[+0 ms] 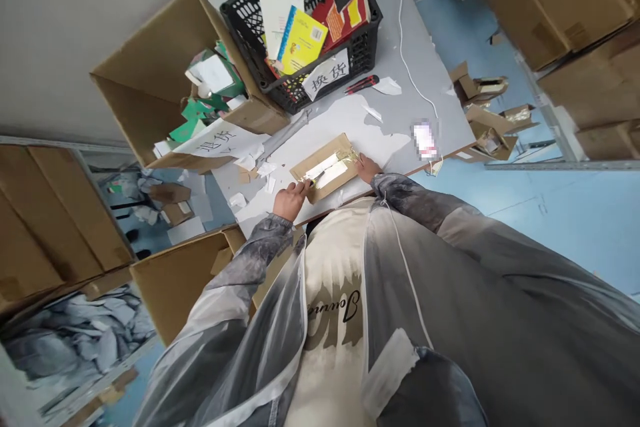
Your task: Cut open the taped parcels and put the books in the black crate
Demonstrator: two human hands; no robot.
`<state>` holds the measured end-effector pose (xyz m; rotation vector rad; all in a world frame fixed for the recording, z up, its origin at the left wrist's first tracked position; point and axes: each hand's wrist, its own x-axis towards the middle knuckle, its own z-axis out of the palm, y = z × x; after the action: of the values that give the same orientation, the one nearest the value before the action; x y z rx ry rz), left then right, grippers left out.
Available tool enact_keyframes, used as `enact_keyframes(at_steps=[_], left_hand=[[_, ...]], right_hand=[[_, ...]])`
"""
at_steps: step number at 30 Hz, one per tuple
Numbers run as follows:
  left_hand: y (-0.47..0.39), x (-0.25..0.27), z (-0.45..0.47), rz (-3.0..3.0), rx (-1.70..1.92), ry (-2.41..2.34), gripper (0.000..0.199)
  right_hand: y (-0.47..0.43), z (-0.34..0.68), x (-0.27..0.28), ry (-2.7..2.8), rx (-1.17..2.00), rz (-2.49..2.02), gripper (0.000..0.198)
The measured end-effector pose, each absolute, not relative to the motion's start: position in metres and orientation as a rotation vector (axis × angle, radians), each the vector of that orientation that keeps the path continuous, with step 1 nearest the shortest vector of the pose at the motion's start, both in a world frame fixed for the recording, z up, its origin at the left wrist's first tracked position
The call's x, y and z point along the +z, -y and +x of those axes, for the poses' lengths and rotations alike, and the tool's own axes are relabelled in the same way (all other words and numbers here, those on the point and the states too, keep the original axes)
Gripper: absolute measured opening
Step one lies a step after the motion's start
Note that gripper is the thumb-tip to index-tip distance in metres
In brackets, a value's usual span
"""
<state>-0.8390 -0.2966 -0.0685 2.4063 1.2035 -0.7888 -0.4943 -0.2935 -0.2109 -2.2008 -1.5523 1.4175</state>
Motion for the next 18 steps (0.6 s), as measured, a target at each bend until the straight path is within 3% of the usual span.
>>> enact_keyframes(at_steps=[6,11,14,18], left_hand=[[0.326,-0.071,-0.889,2.284,-0.695,-1.376,0.067],[0.337,-0.088,-0.89,2.192,-0.45,-1.533,0.061],[0.345,-0.097,-0.883,2.092,-0.287,-1.62,0.059],[0.355,-0.102,-0.872,1.961,-0.15,-1.667,0.06]], right_hand=[[0.284,-0.495,-0.174,1.541,1.419,-2.421,0.076],[0.288,-0.504,-0.142,1.776,0.957,-2.553,0.084],[0.282,-0.522,-0.125,2.307,0.625,-2.192,0.086],[0.25,-0.56,-0.112,2.938,0.618,-1.458,0.088]])
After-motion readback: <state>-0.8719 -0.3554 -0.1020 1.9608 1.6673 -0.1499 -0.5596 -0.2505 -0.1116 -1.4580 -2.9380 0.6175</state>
